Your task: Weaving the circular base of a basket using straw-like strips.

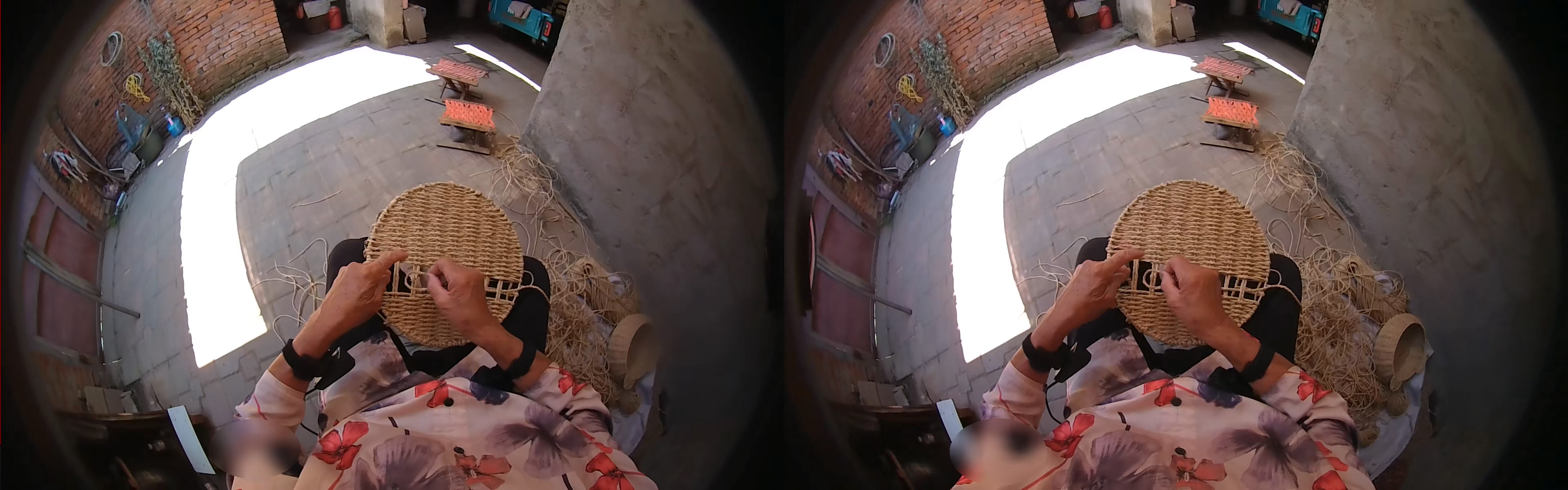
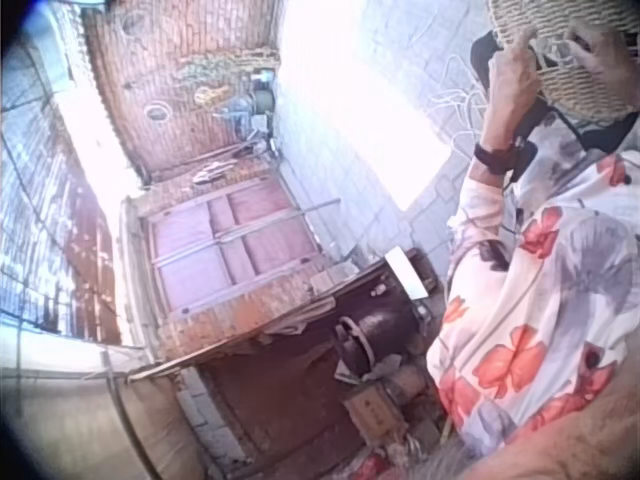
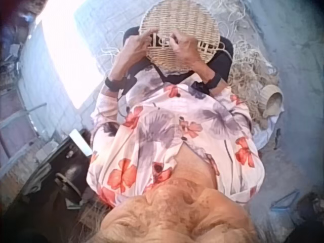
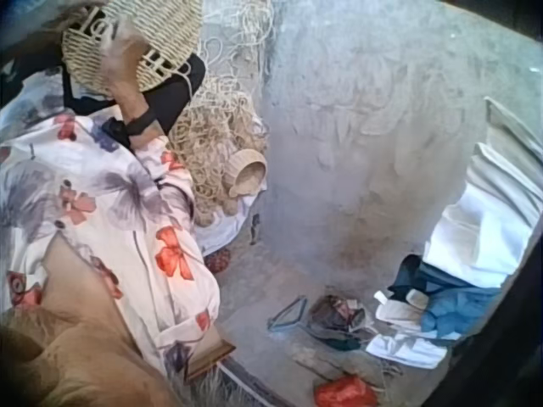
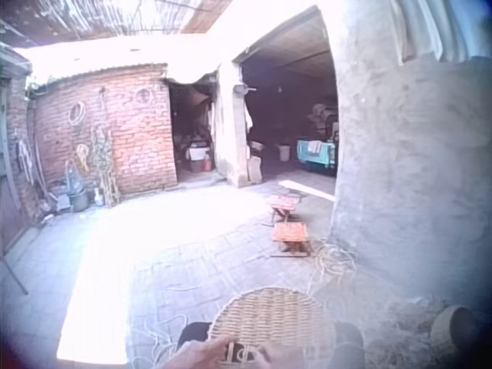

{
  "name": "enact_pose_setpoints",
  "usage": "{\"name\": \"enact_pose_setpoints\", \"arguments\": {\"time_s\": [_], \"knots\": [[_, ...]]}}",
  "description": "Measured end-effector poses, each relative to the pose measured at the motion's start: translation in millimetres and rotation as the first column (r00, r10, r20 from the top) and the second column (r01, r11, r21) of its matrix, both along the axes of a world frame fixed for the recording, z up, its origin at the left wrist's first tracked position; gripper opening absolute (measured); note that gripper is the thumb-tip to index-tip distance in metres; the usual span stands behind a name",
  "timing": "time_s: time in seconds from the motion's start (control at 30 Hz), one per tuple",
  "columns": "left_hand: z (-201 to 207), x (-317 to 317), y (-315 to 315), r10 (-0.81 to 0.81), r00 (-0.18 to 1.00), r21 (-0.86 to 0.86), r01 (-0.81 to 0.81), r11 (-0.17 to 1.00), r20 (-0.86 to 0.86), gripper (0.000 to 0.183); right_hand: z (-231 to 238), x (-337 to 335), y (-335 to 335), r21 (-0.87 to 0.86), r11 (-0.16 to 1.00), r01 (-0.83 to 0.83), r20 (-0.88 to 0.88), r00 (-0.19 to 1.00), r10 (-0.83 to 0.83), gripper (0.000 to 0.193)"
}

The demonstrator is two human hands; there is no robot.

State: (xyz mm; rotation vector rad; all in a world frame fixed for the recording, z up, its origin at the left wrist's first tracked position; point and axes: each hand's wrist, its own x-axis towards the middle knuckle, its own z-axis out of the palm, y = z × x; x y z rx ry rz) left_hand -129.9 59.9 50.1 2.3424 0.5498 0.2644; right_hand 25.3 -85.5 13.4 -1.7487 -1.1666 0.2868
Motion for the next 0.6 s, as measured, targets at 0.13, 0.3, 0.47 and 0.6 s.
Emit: {"name": "enact_pose_setpoints", "arguments": {"time_s": [0.13, 0.3, 0.47, 0.6], "knots": [[-7.2, 16.5, -0.5, -0.114, 0.993, 0.062, 0.111, 0.992, 0.044, 0.055, -17.8, -8.0, 20.8, -0.026, 0.999, -0.034, 0.238, 0.971, 0.040, 0.008], [-18.8, 26.9, 0.8, -0.150, 0.986, 0.081, 0.155, 0.985, -0.069, 0.062, -22.6, -9.1, 22.2, -0.016, 0.999, -0.047, 0.220, 0.974, 0.050, 0.014], [10.1, 10.2, -2.3, -0.009, 0.998, -0.044, 0.006, 0.999, -0.066, 0.057, 2.3, 24.0, -38.7, 0.106, 0.993, 0.047, 0.014, 0.999, -0.048, 0.015], [-14.0, -19.0, 27.7, 0.211, 0.973, -0.439, -0.148, 0.886, 0.098, 0.046, -6.2, 54.9, -106.6, -0.130, 0.961, 0.242, -0.098, 0.962, -0.256, 0.024]]}}
